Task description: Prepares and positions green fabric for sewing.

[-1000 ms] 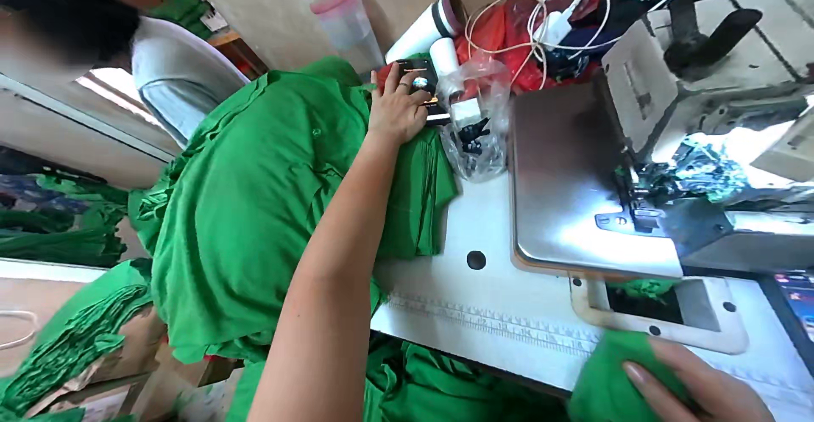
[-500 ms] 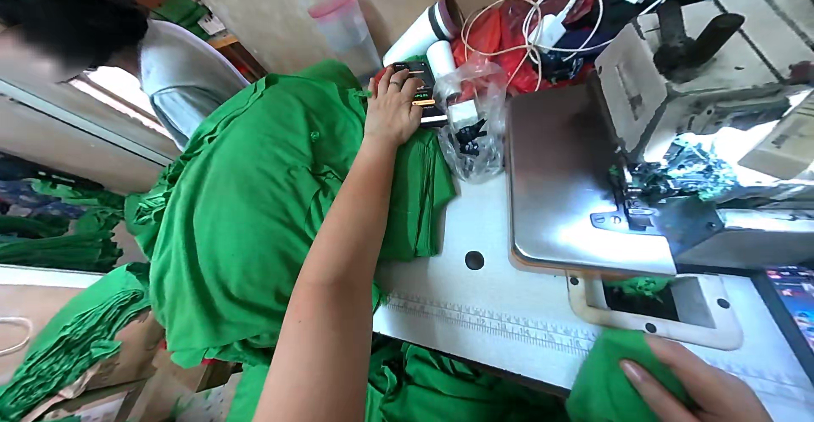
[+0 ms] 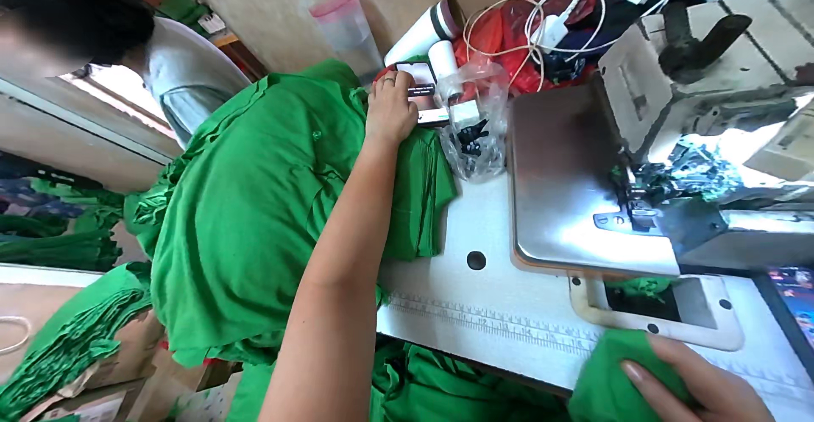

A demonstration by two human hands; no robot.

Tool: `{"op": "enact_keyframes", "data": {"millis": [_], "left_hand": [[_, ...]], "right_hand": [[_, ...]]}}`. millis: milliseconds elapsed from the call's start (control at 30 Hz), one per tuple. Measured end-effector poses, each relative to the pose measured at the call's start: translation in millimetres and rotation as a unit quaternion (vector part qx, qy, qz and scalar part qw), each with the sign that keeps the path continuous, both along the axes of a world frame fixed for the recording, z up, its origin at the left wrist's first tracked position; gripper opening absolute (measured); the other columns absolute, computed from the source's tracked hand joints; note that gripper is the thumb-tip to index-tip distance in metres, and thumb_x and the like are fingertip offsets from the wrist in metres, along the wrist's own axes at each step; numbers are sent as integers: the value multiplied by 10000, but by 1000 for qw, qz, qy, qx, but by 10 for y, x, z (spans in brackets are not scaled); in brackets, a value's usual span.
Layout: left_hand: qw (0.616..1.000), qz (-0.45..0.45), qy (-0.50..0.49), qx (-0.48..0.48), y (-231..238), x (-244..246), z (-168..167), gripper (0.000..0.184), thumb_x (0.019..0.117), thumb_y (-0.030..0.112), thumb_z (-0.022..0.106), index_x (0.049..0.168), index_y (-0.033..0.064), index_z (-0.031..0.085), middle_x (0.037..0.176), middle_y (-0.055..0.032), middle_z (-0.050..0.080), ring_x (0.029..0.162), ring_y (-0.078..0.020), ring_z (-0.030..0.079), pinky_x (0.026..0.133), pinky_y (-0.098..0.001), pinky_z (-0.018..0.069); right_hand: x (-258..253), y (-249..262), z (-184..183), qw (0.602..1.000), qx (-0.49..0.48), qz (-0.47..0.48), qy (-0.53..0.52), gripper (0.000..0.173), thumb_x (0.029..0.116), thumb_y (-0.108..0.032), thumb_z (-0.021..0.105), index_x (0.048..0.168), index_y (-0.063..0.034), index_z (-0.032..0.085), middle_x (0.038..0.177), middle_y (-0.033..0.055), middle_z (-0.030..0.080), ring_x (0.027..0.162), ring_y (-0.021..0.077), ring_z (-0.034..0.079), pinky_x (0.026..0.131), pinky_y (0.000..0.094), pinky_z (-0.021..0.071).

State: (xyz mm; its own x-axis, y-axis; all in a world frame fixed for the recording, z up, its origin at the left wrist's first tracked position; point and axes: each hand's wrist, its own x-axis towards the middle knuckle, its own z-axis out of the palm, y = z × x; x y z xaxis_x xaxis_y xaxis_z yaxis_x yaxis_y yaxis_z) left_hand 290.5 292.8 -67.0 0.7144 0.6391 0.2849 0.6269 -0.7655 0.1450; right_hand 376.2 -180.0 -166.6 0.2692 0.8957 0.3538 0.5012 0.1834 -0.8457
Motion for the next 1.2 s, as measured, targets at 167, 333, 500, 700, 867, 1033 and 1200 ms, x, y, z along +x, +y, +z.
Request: {"op": "enact_keyframes", "data": {"millis": [167, 333, 500, 700, 867, 1033, 1200], "left_hand": [[999, -10, -33, -12, 3, -13, 9, 367, 939, 50, 515, 1291, -13, 601, 1399, -278, 544, 1368, -441, 473, 1128, -615, 338], [966, -84, -242, -45, -264, -142, 113, 397, 860, -30, 527, 1244, -35, 626, 1283, -268, 601, 1238, -407, 558, 1038, -553, 445], [921, -230, -282, -139, -1801, -575, 245, 343, 939, 74, 544, 1258, -41, 597, 1252, -178, 624, 1199, -248, 577, 1022, -423, 477], [832, -415, -71, -360, -2912, -890, 45, 462, 853, 350, 801, 1107, -20, 696, 938, -112, 730, 894, -206, 700, 812, -404, 560], [829, -427, -93, -348, -2789, -1067, 339, 188, 951, 176, 720, 934, -11, 709, 817, -79, 706, 784, -87, 662, 728, -254, 527], [733, -476, 20, -484, -2423, -1157, 298, 187, 914, 180, 733, 946, 1, 689, 881, -4, 685, 844, 13, 615, 750, -157, 495], [778, -380, 25, -500, -2734, -921, 111, 545, 767, 273, 855, 1113, -46, 579, 965, -59, 662, 871, -52, 623, 793, -227, 528]], "right_hand": [[16, -15, -12, 1000, -6, 0, -6, 198, 1029, -126, 567, 1169, 9, 605, 1021, 107, 713, 975, -23, 647, 884, 148, 517], [30, -17, -38, 1000, -12, 16, 19, 275, 1017, -170, 585, 1238, -17, 643, 1119, 62, 721, 1039, -31, 644, 934, 167, 527], [0, -10, 241, 988, -31, 149, 2, 317, 1038, -191, 559, 1238, 37, 652, 1129, 149, 714, 1072, 67, 658, 961, 208, 514], [-116, 2, 707, 983, -6, 175, -49, 459, 1024, -205, 596, 1452, -50, 541, 1151, 105, 731, 994, 25, 676, 896, 154, 525], [-126, -35, 584, 992, -4, 126, 8, 441, 968, -328, 680, 1351, -120, 612, 892, -19, 711, 764, -61, 618, 706, 101, 520], [-199, 62, 402, 982, 54, 152, 99, 168, 1004, -309, 618, 1053, -180, 714, 913, -109, 704, 826, -92, 627, 732, 92, 530], [-439, 286, 452, 993, 48, 22, 103, 146, 929, -182, 649, 1044, -95, 670, 878, -102, 697, 773, -91, 623, 682, 101, 534]]}}
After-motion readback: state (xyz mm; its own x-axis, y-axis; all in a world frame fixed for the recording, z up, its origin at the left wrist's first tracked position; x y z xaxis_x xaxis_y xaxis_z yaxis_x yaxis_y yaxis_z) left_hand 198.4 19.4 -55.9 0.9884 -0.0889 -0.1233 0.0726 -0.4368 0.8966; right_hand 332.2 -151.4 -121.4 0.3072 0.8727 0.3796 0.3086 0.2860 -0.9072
